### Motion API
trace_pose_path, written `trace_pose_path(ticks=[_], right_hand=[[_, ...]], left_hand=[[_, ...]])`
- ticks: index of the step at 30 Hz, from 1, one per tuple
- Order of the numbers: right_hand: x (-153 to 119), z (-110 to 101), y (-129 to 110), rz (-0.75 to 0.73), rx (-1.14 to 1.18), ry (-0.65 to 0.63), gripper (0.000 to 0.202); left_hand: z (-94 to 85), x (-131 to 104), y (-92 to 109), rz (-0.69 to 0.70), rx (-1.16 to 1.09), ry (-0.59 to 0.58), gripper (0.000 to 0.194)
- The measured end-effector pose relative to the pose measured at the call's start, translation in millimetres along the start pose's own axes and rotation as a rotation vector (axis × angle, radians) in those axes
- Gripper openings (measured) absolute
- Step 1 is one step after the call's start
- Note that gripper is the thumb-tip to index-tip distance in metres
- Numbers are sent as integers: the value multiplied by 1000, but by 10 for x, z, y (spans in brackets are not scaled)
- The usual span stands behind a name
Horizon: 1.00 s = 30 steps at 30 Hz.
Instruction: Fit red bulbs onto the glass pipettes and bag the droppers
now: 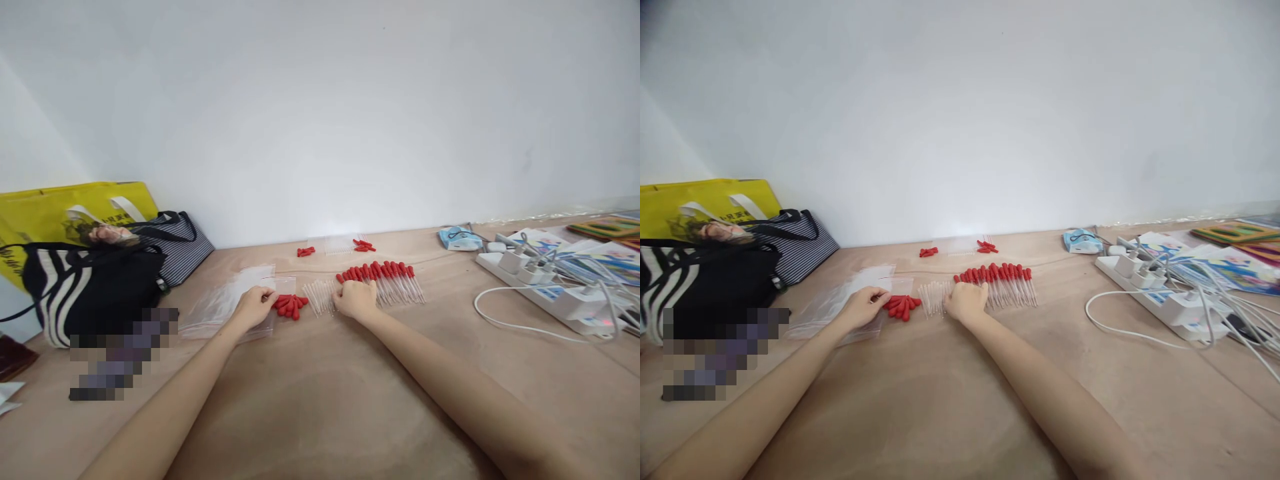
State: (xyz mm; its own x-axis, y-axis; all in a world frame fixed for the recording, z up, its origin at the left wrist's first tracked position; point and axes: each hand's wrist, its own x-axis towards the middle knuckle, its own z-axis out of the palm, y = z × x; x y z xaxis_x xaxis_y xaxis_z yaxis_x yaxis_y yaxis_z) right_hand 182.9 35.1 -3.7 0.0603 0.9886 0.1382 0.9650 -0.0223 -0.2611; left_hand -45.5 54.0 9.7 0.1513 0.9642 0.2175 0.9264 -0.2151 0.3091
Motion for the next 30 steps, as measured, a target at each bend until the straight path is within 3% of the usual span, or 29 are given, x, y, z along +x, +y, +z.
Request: trace_pose_path(ticks=[10,21,27,30], right_hand=[[-80,-41,74,-18,33,19,33],[-505,-70,580,-191,114,141,26],[-584,-82,727,-193,138,184,25],[-587,-75,709,-199,146,190,27]], left_hand=[[41,-36,65,-46,-37,49,25],[113,-6,5,-37,-72,26,25],[75,-22,68,-10,-107,72,28],[27,-71,152,86,-110,101,30]])
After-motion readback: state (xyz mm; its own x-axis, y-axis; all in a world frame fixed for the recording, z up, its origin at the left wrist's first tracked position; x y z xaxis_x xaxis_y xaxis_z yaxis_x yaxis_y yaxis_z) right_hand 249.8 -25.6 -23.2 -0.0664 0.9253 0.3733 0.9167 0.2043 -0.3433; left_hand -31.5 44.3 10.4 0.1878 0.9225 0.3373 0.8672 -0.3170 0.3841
